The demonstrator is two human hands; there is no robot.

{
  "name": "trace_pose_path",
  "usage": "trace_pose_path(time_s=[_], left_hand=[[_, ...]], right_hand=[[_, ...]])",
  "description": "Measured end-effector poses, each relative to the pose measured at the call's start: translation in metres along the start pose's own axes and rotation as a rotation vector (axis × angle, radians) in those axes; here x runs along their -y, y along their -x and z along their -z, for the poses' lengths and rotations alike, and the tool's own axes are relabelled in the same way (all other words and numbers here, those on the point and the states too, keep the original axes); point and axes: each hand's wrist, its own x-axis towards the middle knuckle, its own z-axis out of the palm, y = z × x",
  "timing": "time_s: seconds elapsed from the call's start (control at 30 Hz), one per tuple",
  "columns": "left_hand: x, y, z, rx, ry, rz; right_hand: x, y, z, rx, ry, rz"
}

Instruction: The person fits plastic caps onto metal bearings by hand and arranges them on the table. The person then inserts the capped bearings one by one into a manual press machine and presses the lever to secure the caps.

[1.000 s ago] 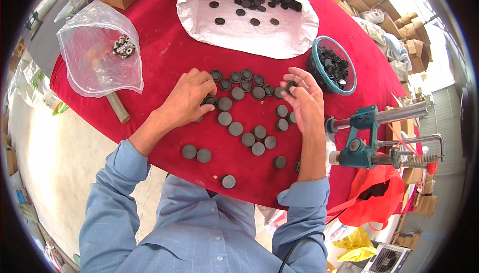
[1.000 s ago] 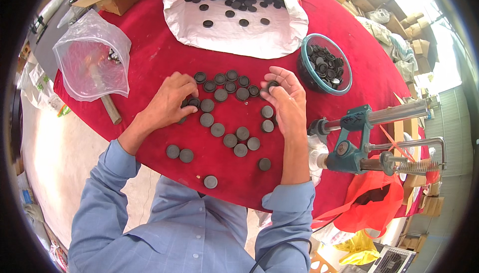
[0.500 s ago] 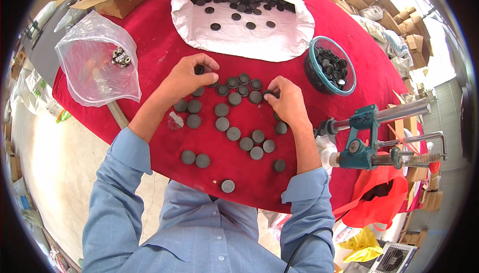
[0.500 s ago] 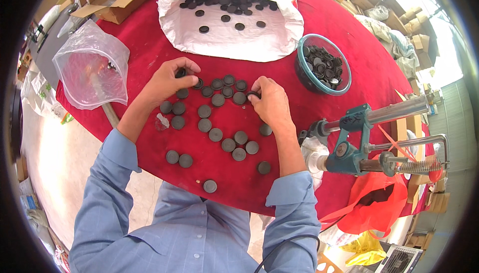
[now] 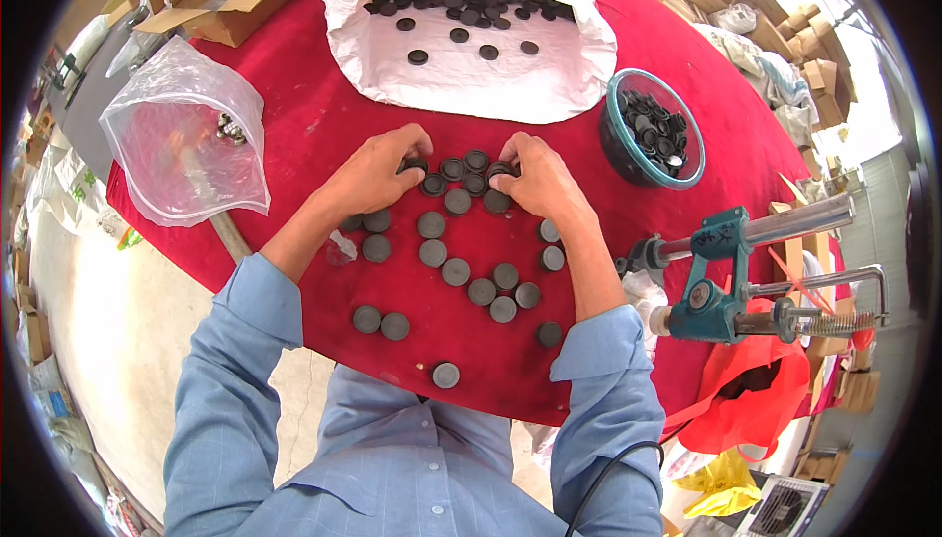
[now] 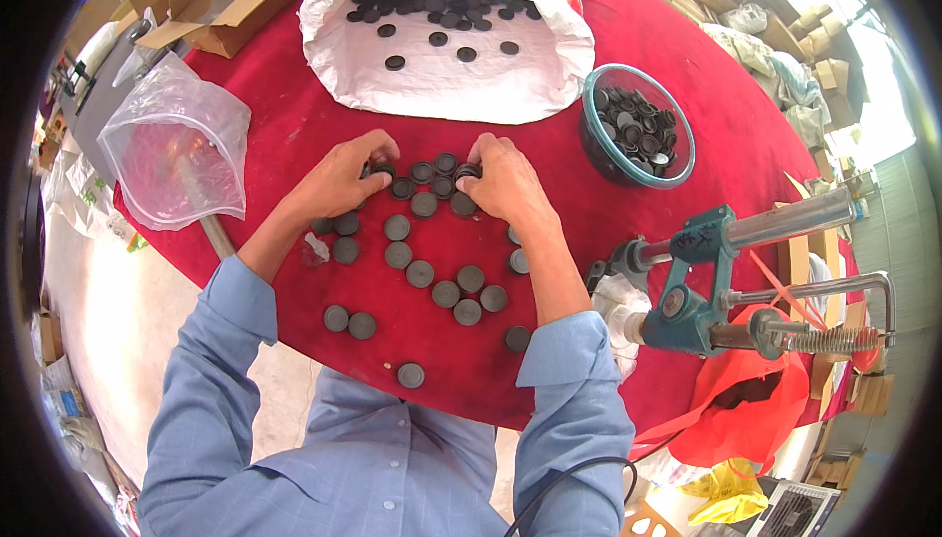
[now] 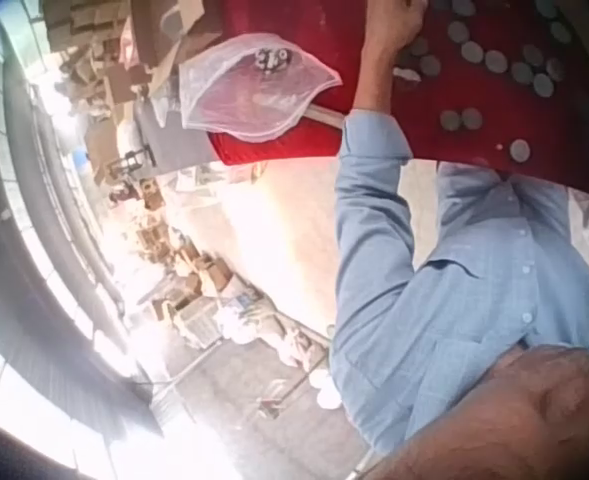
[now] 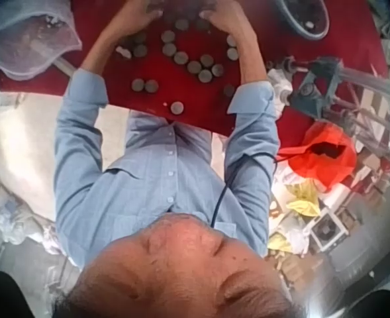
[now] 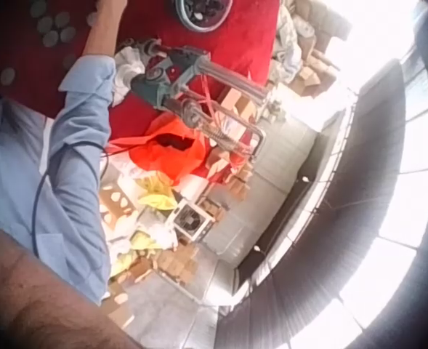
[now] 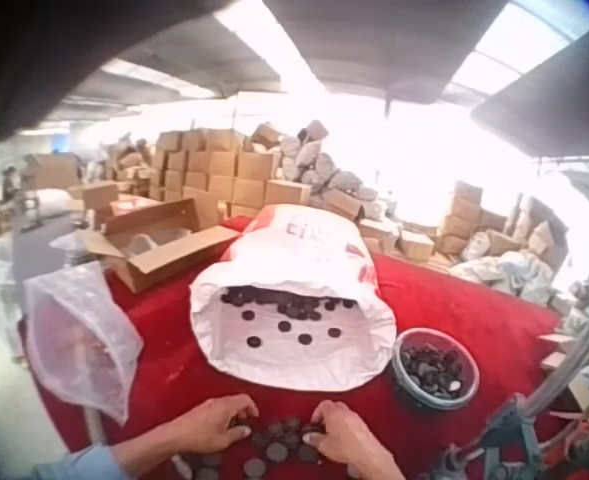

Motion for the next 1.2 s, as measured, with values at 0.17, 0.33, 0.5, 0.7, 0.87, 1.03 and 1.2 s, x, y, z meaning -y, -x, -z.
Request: trace_pose_path(time_s=[0.17, 0.33, 0.5, 0.7, 0.87, 1.03, 1.2], left_hand=[[-0.015, 0.004, -0.012, 0.056, -0.280, -0.119], [-0.012, 0.003, -0.016, 0.109, -0.324, -0.143], [-0.009, 0.001, -0.015, 0.077, -0.275, -0.173], [-0.013, -0.017, -0.013, 0.041, -0.147, -0.028], [-0.012, -0.023, -0.023, 0.084, -0.234, -0.074], [-0.018, -0.025, -0.025, 0.046, -0.204, -0.079], [-0.012, -0.026, -0.027, 0.032, -0.076, -0.066]], right_hand=[[0.006, -0.004, 0.002, 0.028, -0.143, 0.029], [0.010, -0.013, -0.009, 0.048, -0.087, 0.230], [0.026, -0.014, -0.005, 0.140, -0.034, 0.059], [0.018, -0.006, -0.005, 0.101, -0.091, 0.079], [0.018, 0.000, -0.008, 0.087, -0.108, 0.209], [0.024, 0.001, -0.011, 0.072, -0.095, 0.189], [0.017, 0.001, -0.010, 0.040, -0.224, 0.164]])
